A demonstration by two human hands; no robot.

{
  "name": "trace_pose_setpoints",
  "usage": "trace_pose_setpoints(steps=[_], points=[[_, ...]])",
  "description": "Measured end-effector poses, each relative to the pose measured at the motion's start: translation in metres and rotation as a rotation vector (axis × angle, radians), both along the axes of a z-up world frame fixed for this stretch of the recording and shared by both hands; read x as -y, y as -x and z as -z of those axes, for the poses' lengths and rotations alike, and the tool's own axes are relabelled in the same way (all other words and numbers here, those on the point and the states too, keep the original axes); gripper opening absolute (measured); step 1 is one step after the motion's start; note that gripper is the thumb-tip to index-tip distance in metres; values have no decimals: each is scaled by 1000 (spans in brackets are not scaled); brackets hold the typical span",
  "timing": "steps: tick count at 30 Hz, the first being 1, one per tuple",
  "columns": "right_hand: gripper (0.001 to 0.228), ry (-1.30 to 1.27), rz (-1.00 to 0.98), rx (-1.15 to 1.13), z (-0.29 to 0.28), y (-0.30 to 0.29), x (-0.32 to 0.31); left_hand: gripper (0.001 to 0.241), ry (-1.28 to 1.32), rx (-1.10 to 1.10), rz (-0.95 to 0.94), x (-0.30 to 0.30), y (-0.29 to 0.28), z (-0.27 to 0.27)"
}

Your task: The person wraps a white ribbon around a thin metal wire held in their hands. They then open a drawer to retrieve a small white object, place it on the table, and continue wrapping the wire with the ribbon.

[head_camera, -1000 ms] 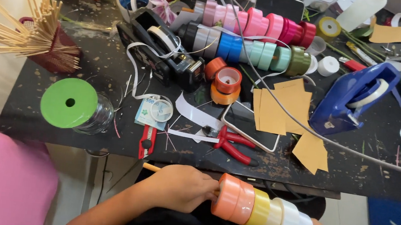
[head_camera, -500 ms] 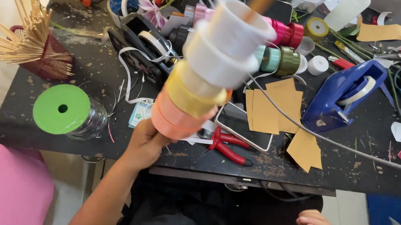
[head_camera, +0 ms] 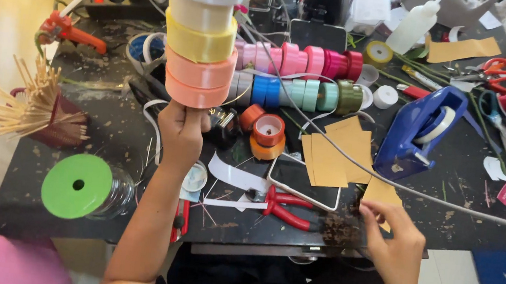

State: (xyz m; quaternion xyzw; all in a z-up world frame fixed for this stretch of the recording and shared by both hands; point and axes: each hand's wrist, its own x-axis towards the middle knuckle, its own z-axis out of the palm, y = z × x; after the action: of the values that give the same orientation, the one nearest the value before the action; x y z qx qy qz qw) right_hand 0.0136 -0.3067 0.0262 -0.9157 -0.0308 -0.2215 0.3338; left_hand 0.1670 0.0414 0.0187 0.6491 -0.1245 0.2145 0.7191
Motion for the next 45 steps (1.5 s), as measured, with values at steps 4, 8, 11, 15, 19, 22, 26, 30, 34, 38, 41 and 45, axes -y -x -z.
trace_pose_setpoints(steps=[4,8,11,15,19,22,26,30,34,38,41,45], points=[[6,89,66,190,-11,-78,-3,25,-425,274,-433,-26,-36,75],[13,246,10,264,10,-157,-5,25,-443,280,-487,-34,-41,95],[27,454,-4,205,29,-214,-11,20,-495,284,-541,-38,-48,94],[40,513,34,-72,53,-267,-19,17,-650,344,-598,-37,-44,74],[31,485,48,30,78,-288,-19,17,-852,424,-695,-40,-41,63],[19,433,63,178,74,-284,-19,15,-814,419,-681,-39,-41,60],[17,158,-13,113,32,-261,-30,14,-798,379,-690,-40,-42,65],[23,-27,-71,-153,-4,-228,-38,13,-817,388,-709,-38,-43,61],[43,5,-306,-294,-30,-188,-48,13,-846,390,-714,-36,-41,58],[58,141,-360,-203,-15,-170,-47,15,-861,406,-728,-35,-42,64],[68,43,-415,-236,-12,-157,-54,13,-831,411,-700,-32,-40,59],[35,-100,-386,-64,-9,-159,-64,14,-871,437,-750,-33,-44,65]])
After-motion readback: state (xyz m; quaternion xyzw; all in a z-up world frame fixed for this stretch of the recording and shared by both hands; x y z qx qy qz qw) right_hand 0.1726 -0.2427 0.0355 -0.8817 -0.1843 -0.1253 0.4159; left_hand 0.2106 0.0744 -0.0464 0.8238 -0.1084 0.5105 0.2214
